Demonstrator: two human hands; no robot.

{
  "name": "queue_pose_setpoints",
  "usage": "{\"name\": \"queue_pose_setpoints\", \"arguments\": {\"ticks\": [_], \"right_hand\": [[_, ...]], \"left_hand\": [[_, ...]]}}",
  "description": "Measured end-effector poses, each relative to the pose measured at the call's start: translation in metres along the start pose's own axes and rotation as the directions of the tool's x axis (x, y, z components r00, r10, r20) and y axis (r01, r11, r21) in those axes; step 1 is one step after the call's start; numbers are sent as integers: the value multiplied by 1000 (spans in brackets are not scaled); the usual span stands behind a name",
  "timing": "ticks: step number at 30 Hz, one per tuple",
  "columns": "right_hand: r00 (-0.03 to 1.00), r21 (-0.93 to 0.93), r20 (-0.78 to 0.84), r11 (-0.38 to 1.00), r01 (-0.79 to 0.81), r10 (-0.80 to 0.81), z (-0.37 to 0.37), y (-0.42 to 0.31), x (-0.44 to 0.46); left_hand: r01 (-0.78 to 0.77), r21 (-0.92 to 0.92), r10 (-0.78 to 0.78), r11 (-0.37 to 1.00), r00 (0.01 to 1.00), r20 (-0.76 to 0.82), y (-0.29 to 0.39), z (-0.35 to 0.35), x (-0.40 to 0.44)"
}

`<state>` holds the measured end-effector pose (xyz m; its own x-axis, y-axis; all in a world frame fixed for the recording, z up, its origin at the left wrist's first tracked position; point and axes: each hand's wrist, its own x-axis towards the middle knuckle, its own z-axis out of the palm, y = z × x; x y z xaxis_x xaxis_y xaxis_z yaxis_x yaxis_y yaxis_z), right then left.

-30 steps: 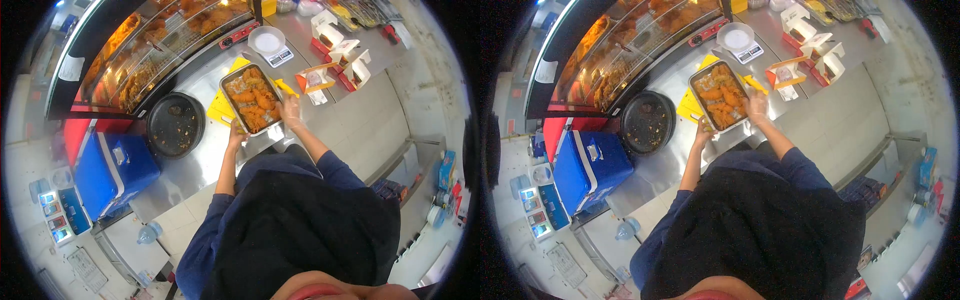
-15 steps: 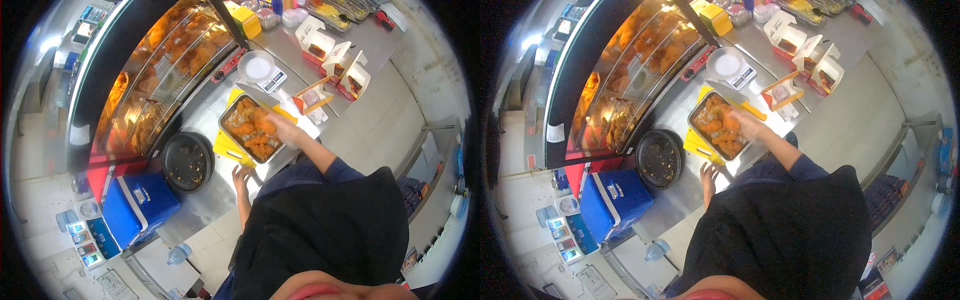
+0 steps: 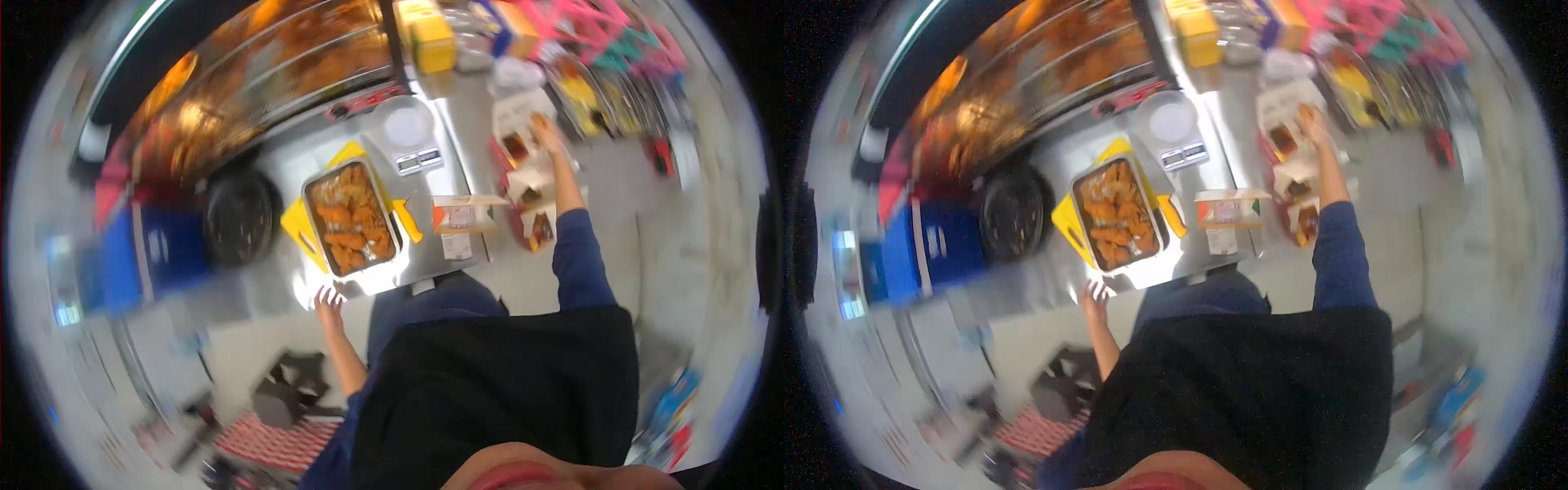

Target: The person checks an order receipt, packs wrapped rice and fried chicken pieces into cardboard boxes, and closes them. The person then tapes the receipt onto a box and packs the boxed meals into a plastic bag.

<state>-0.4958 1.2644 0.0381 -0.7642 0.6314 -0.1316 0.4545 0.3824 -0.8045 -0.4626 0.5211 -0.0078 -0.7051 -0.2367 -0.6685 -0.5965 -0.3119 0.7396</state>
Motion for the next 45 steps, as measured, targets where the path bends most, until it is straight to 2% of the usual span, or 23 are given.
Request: {"name": "queue_pose_setpoints", "arguments": {"ticks": [1,5,8,11,14,15,16,18,22,24,26,27,28,31,32,33,35,36,38,40,42,44,45], "right_hand": [[997,-62,32,996,-67,70,15,73,55],[988,-337,66,935,-107,137,43,123,63],[984,-549,-123,835,41,-130,41,63,24],[927,-339,-141,897,285,-348,73,-51,-22],[906,-53,120,909,414,-406,148,-190,-110],[829,-25,214,845,533,-517,190,-226,-148],[791,227,222,819,527,-570,253,-214,-162],[592,85,347,653,753,-728,308,-267,-212],[461,-64,516,504,861,-722,411,-258,-223],[413,17,543,501,865,-731,422,-257,-217],[467,-20,678,621,784,-568,417,-260,-217],[531,226,616,776,588,-582,423,-250,-215],[590,484,550,801,352,-591,421,-255,-218],[781,335,372,857,391,-501,392,-259,-211],[826,718,410,696,-31,-387,385,-249,-204],[837,832,433,506,-229,-334,370,-244,-202],[820,833,496,-111,-542,-285,317,-255,-212],[800,651,510,-466,-600,-317,279,-272,-225],[888,761,369,-458,-458,-276,219,-268,-226],[780,696,229,-462,-549,-582,150,-229,-205],[868,857,117,-392,-334,-482,73,-196,-200],[896,963,135,-156,-219,-422,0,-149,-179],[975,996,90,24,-87,-202,-29,-140,-178]], "left_hand": [[-59,10,58,998,997,52,-14,-1,-9],[-66,46,66,997,998,-10,-30,3,-59],[-34,-51,28,998,993,-118,-30,-6,-69],[-10,-138,-20,990,975,-219,-34,-20,-54],[5,-169,-46,986,969,-242,-24,-27,-28],[12,-176,-55,984,969,-240,-17,-27,-15],[23,-165,-61,986,971,-231,-6,-25,-8],[-43,-138,26,989,993,-117,26,-20,1],[-114,-22,113,993,993,-24,71,-37,12],[-163,-2,163,987,986,25,90,-51,8],[-157,-26,157,987,988,8,88,-79,14],[-146,-99,143,984,989,-40,82,-95,18],[-138,-171,125,975,989,-84,77,-107,20],[-77,-155,53,985,986,-155,69,-126,24],[-44,-154,15,987,983,-182,67,-127,24],[-36,-138,13,990,987,-159,68,-125,24],[-8,-132,-10,991,991,-133,70,-110,29],[9,-100,-18,995,996,-86,70,-101,35],[-5,-81,3,997,1000,-30,68,-79,49],[-60,-76,63,995,998,31,69,-54,58],[-84,-28,84,996,996,16,75,-17,55],[-78,-35,80,996,995,54,70,13,55],[-93,-66,96,993,994,45,64,28,52]]}}
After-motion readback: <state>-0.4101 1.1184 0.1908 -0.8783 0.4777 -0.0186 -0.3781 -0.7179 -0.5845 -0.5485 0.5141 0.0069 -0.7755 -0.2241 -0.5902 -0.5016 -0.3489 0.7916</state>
